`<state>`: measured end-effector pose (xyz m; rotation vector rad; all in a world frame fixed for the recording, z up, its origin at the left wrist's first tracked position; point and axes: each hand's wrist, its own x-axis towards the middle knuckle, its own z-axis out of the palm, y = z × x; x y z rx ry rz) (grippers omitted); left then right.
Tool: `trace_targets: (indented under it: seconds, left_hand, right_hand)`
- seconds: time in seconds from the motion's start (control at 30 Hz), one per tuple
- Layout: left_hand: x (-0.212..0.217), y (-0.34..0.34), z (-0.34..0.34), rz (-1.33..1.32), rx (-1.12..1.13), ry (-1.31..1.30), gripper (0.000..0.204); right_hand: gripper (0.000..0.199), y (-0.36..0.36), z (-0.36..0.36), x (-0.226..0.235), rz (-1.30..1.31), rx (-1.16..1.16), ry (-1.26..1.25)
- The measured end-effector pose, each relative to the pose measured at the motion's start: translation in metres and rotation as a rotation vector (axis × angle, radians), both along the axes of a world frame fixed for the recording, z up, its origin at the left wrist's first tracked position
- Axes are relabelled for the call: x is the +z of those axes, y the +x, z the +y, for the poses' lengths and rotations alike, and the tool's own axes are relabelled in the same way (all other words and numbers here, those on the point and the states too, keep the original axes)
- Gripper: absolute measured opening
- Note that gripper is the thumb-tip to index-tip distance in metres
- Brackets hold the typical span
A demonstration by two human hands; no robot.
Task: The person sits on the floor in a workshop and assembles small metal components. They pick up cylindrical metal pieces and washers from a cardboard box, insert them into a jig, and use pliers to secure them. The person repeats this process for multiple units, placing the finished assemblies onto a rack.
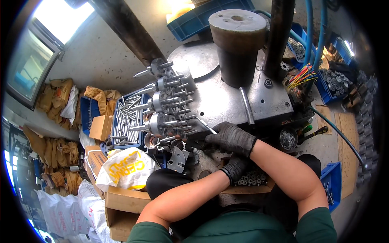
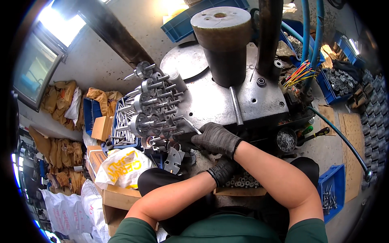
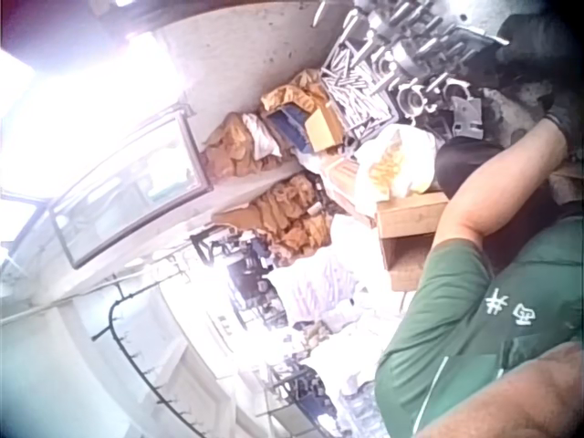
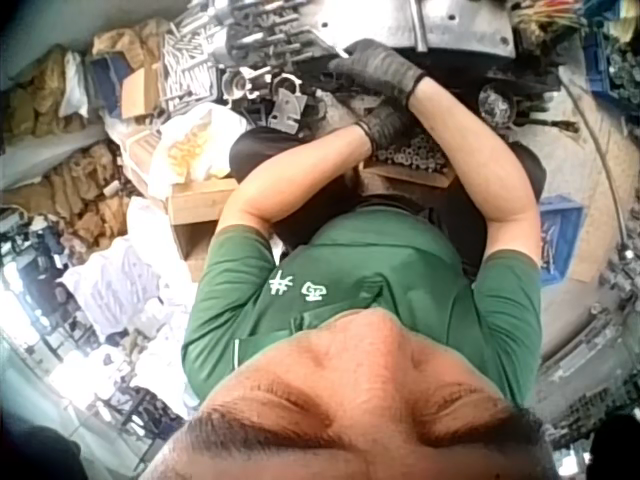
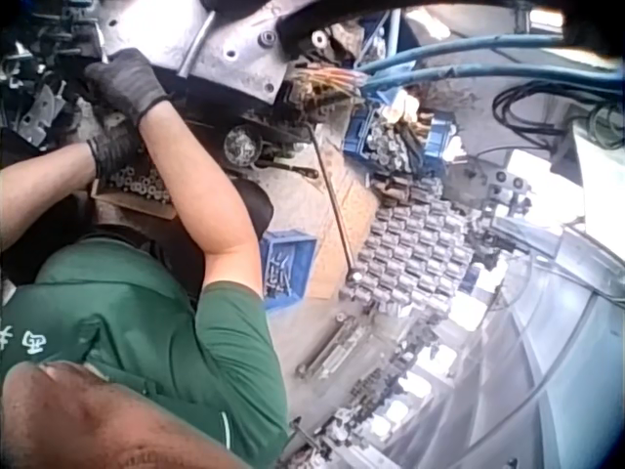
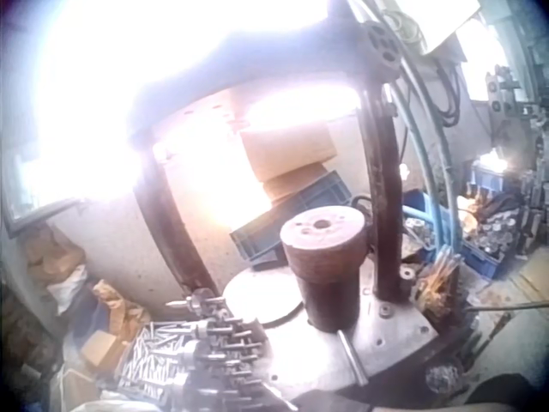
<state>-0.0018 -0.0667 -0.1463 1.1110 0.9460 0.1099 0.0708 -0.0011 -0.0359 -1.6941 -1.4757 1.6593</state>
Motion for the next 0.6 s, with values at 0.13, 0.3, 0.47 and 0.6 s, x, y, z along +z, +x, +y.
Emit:
trace_targets:
  seconds: [0.13,0.3,0.47,0.6]
  left_hand:
    - [-0.023,-0.009,-0.005,-0.026,-0.070,0.084,0.032]
    - [-0.051,-0.022,-0.009,-0.013,-0.197,0.324,0.034]
    - [0.014,-0.025,0.009,-0.150,-0.241,0.406,0.025]
    - [0.054,-0.025,0.032,-0.435,0.330,-0.269,0.012]
  right_hand:
    - [0.035,-0.009,-0.014,0.006,0.489,-0.147,-0.274]
    - [0.040,-0.010,-0.025,0.006,1.059,-0.246,-0.578]
    - [0.055,0.024,-0.055,0.047,0.733,-0.267,-0.113]
    - [0.060,0.064,-0.080,0.074,0.585,-0.327,0.090]
